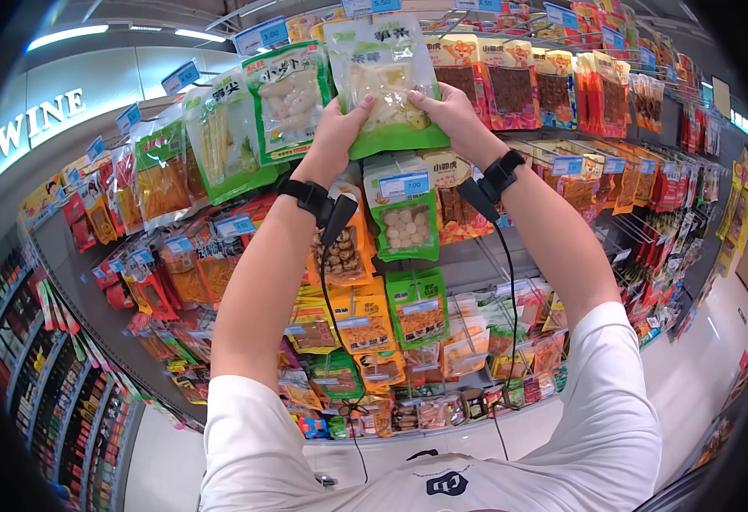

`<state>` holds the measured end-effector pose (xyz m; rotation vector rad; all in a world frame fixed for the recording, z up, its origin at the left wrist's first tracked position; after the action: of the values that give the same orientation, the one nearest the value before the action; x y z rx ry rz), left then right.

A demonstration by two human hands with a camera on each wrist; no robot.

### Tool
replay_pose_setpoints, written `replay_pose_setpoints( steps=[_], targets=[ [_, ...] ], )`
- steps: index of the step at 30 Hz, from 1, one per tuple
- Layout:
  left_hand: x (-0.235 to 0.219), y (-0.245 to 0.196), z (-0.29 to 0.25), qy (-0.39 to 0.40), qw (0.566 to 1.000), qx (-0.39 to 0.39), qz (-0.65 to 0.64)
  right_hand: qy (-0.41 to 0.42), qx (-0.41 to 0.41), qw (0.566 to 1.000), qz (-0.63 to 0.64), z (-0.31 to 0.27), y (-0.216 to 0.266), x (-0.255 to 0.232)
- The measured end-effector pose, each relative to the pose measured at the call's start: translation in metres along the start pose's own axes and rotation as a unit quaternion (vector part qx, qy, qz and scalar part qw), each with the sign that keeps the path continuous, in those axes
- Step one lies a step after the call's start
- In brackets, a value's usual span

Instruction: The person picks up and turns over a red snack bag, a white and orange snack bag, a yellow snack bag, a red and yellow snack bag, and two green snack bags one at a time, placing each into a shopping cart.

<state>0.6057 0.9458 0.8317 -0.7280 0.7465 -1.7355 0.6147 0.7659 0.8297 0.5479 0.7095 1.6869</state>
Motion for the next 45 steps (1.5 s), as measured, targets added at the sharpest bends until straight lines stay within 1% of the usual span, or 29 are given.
replay_pose_setpoints(
  steps=[2, 5, 6, 8, 9, 11, 12, 13, 14, 15, 17, 18, 19, 21, 22, 23, 25, 26, 27, 29, 31, 33, 36, 37, 39, 40, 45],
  targets=[
    [0.006, -0.01, -0.009, -0.005, 1.0, 0.026, 0.001, -0.02, -0.014, 0.999, -0.028, -0.002, 0.005, -0.003],
    [0.01, -0.016, -0.017, 0.008, 0.999, 0.048, -0.013, -0.023, -0.028, 0.999, -0.026, -0.01, 0.016, -0.001],
    [0.011, -0.018, -0.021, 0.008, 0.999, 0.047, -0.013, -0.024, -0.027, 0.999, -0.026, -0.013, 0.019, 0.001],
    [0.014, -0.024, -0.03, 0.007, 0.998, 0.065, -0.006, -0.039, -0.058, 0.996, -0.058, -0.025, 0.032, 0.003],
    [0.015, -0.026, -0.035, 0.007, 0.998, 0.064, -0.007, -0.039, -0.057, 0.996, -0.059, -0.031, 0.037, 0.005],
    [0.018, -0.032, -0.051, -0.011, 0.997, 0.079, -0.015, -0.017, -0.057, 0.998, -0.016, -0.048, 0.047, 0.014],
    [0.02, -0.033, -0.061, -0.014, 0.997, 0.075, -0.015, -0.016, -0.053, 0.998, -0.015, -0.056, 0.047, 0.016],
    [0.019, -0.034, -0.072, -0.033, 0.996, 0.077, -0.03, -0.012, -0.053, 0.998, 0.012, -0.064, 0.046, 0.02],
    [0.015, -0.033, -0.084, -0.054, 0.994, 0.08, -0.041, -0.008, -0.054, 0.998, 0.04, -0.072, 0.044, 0.024],
    [0.014, -0.03, -0.095, -0.058, 0.995, 0.074, -0.037, -0.007, -0.048, 0.998, 0.046, -0.082, 0.041, 0.028],
    [0.012, -0.024, -0.12, -0.06, 0.991, 0.094, -0.071, -0.013, -0.032, 0.997, 0.067, -0.108, 0.032, 0.033],
    [0.013, -0.021, -0.136, -0.065, 0.992, 0.093, -0.06, -0.009, -0.014, 0.995, 0.098, -0.124, 0.026, 0.037],
    [0.013, -0.014, -0.152, -0.073, 0.993, 0.077, -0.061, -0.011, 0.003, 0.995, 0.101, -0.139, 0.015, 0.04],
    [0.01, 0.009, -0.187, -0.089, 0.992, 0.022, -0.084, -0.038, 0.077, 0.988, 0.125, -0.175, -0.014, 0.043],
    [0.005, 0.023, -0.203, -0.1, 0.992, 0.031, -0.067, -0.05, 0.117, 0.982, 0.14, -0.195, -0.029, 0.047],
    [0.0, 0.042, -0.22, -0.112, 0.991, 0.011, -0.068, -0.052, 0.14, 0.979, 0.142, -0.211, -0.046, 0.05],
    [-0.009, 0.079, -0.26, -0.169, 0.982, -0.043, -0.077, -0.069, 0.157, 0.979, 0.109, -0.251, -0.08, 0.051],
    [-0.009, 0.091, -0.277, -0.191, 0.975, -0.064, -0.09, -0.076, 0.18, 0.973, 0.121, -0.267, -0.091, 0.057],
    [-0.012, 0.102, -0.289, -0.196, 0.974, -0.076, -0.089, -0.078, 0.193, 0.97, 0.123, -0.28, -0.104, 0.059],
    [-0.025, 0.129, -0.317, -0.231, 0.96, -0.128, -0.096, -0.081, 0.252, 0.956, 0.125, -0.305, -0.127, 0.07],
    [-0.034, 0.145, -0.333, -0.24, 0.955, -0.144, -0.099, -0.075, 0.292, 0.944, 0.132, -0.322, -0.14, 0.076],
    [-0.039, 0.155, -0.342, -0.229, 0.955, -0.157, -0.102, -0.066, 0.289, 0.95, 0.098, -0.332, -0.152, 0.077],
    [-0.044, 0.163, -0.352, -0.244, 0.948, -0.176, -0.106, -0.063, 0.292, 0.951, 0.075, -0.337, -0.163, 0.081],
    [-0.045, 0.165, -0.353, -0.248, 0.947, -0.177, -0.107, -0.062, 0.294, 0.951, 0.076, -0.338, -0.161, 0.084],
    [-0.048, 0.17, -0.357, -0.252, 0.945, -0.183, -0.105, -0.064, 0.309, 0.949, 0.023, -0.337, -0.154, 0.086],
    [-0.05, 0.171, -0.353, -0.252, 0.944, -0.186, -0.103, -0.067, 0.299, 0.952, 0.025, -0.334, -0.152, 0.086],
    [-0.048, 0.169, -0.346, -0.243, 0.944, -0.185, -0.121, -0.081, 0.3, 0.95, 0.019, -0.334, -0.148, 0.084]
  ],
)
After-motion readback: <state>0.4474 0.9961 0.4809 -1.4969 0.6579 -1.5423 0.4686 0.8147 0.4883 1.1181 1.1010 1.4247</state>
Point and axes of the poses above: each hand's wrist, its own z-axis towards the middle knuckle, its own x-axis out of the palm, y = z × x, the point moved 7 cm from there along z, towards the middle knuckle, and after that the axes turned 7 degrees about -z, right-handed, at the moved point
